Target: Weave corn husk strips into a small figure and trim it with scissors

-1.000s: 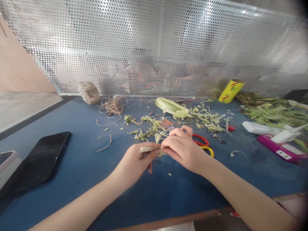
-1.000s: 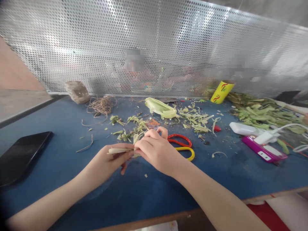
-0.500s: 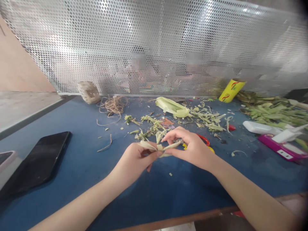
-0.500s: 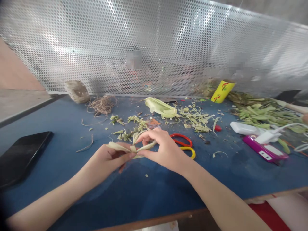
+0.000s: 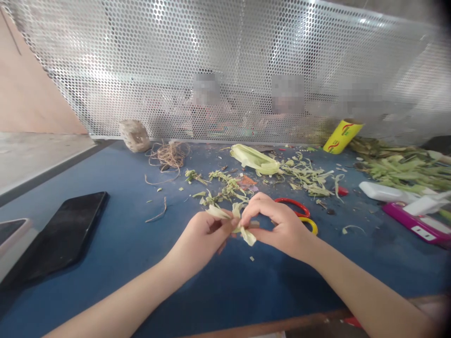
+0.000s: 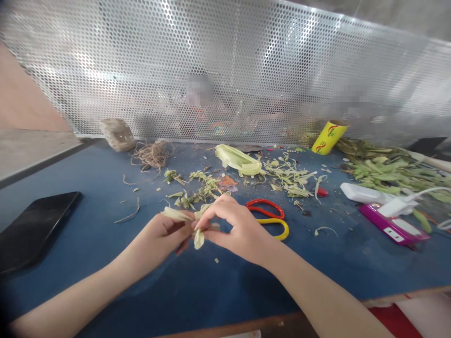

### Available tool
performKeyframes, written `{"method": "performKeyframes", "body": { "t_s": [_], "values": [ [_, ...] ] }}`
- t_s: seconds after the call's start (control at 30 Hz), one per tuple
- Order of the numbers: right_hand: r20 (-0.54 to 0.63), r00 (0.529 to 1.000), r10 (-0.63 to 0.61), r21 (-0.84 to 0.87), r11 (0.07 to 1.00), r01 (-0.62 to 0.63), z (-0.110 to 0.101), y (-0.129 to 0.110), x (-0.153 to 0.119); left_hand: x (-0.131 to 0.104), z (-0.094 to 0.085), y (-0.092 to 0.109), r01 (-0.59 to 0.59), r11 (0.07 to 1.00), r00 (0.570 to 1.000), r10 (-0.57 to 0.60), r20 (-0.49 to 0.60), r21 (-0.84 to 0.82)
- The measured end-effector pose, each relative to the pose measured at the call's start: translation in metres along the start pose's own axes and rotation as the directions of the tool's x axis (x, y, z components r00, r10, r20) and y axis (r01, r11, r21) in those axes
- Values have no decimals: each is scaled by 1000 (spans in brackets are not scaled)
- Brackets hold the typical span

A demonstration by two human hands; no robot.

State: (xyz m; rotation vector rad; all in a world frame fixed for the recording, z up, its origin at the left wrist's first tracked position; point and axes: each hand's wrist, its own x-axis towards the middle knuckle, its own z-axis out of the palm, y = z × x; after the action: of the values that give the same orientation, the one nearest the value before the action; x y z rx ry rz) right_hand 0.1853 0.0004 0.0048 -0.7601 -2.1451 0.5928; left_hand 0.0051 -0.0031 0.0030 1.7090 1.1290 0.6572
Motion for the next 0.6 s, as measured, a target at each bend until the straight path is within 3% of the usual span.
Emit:
{"method": "performKeyframes", "body": {
  "t_s": [0.23, 0.37, 0.43, 0.6],
  "values": [
    [-61, 991, -116, -117, 987, 108, 8, 5, 1, -3, 4, 6, -62, 998, 990, 65, 122, -30],
    [-24, 987, -160, -173, 973, 154, 3, 3, 0, -4, 2, 9, -82, 990, 982, 100, 159, -113],
    [15, 992, -123, -113, 986, 124, -2, 0, -1, -4, 0, 8, -52, 995, 983, 67, 173, -88],
    [25, 992, 127, -4, 992, -127, -3, -5, -1, -4, 1, 4, -51, 999, 982, 51, 180, -7]
  ]
}}
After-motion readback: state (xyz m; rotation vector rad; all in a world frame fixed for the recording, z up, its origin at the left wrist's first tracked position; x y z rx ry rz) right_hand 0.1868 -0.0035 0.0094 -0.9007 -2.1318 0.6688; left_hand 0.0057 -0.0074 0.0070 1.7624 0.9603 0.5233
